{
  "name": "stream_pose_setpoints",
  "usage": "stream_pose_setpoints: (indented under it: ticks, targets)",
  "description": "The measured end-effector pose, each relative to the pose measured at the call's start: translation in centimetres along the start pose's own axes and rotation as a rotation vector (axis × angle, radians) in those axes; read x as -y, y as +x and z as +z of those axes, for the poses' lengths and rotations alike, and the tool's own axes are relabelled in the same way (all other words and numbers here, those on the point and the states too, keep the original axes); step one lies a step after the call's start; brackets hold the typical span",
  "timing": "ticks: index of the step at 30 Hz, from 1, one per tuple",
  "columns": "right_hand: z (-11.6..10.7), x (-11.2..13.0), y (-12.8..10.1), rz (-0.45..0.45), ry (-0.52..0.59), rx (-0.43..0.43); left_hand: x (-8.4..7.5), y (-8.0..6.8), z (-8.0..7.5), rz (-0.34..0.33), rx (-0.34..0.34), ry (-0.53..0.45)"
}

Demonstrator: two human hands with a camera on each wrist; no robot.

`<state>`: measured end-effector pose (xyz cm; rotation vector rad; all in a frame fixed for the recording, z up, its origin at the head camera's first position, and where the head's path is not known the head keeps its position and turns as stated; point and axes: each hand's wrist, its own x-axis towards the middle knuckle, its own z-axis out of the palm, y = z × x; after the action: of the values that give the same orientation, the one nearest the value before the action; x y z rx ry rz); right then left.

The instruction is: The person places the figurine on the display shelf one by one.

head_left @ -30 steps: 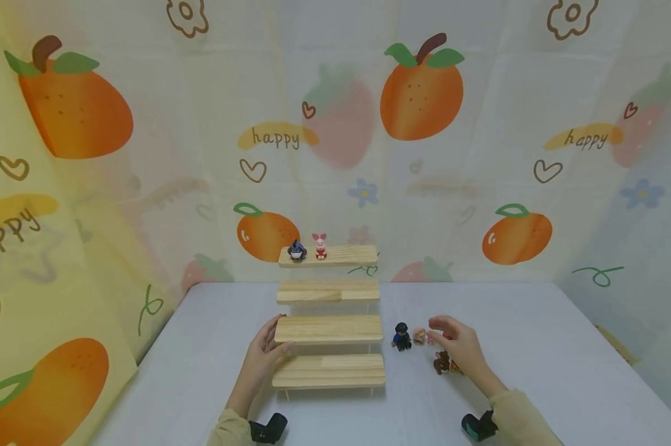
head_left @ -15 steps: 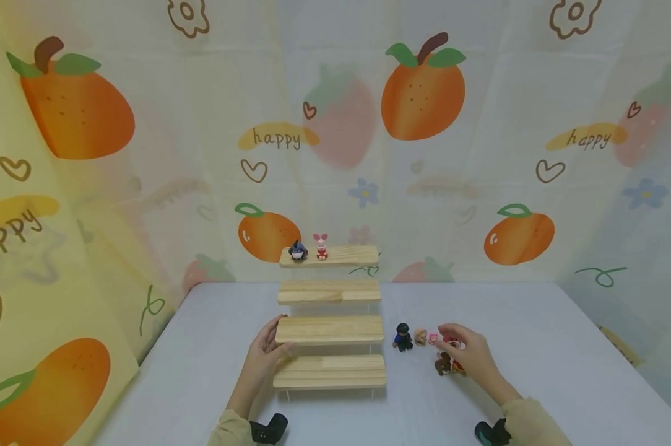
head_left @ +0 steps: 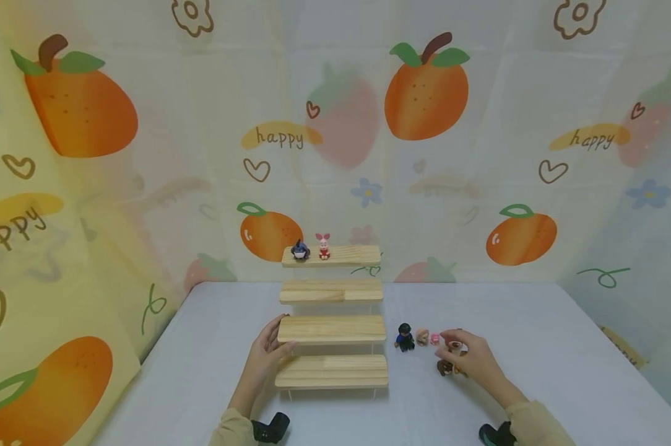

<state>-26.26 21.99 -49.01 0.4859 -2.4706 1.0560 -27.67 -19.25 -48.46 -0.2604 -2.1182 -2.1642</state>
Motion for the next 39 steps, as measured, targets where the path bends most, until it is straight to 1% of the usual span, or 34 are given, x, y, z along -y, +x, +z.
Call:
stream_pose_setpoints:
  ticks: [6,8,12,16,19,26,28,33,39]
  targets:
    - [-0.3,-0.2,-0.2,-0.006,0.031,0.064,-0.1,0.0,0.1,-0.014,0.004,0.002]
    - [-0.5,-0.4,-0.2,-0.017,0.017,0.092,-0.1,0.0,0.1,-0.02,0.005,0.0]
    - [-0.9,-0.5,0.0,-0.037,-0.004,0.184,-0.2,0.0,0.0,-0.025,0.004,-0.018]
    - [-1.2,-0.6,0.2,-0.039,-0.013,0.265,-0.1,0.0,0.0,-0.025,0.009,-0.024]
    - [-1.3,-0.7,0.2,-0.043,-0.018,0.293,0.0,0.1,-0.1,-0.022,0.016,-0.023]
    - [-1.4,-0.9,0.3,-0.067,-0.049,0.352,0.1,0.1,-0.1,-0.018,0.009,-0.017]
    - [-1.4,-0.9,0.4,-0.061,-0.046,0.367,0.1,0.1,-0.1,-0.01,0.009,-0.009]
    - [-1.5,-0.9,0.5,-0.042,-0.041,0.395,0.1,0.1,0.0,0.001,0.008,-0.009]
    - [-1.5,-1.1,0.5,-0.077,-0.037,0.413,0.1,0.1,0.0,0.003,0.005,-0.01]
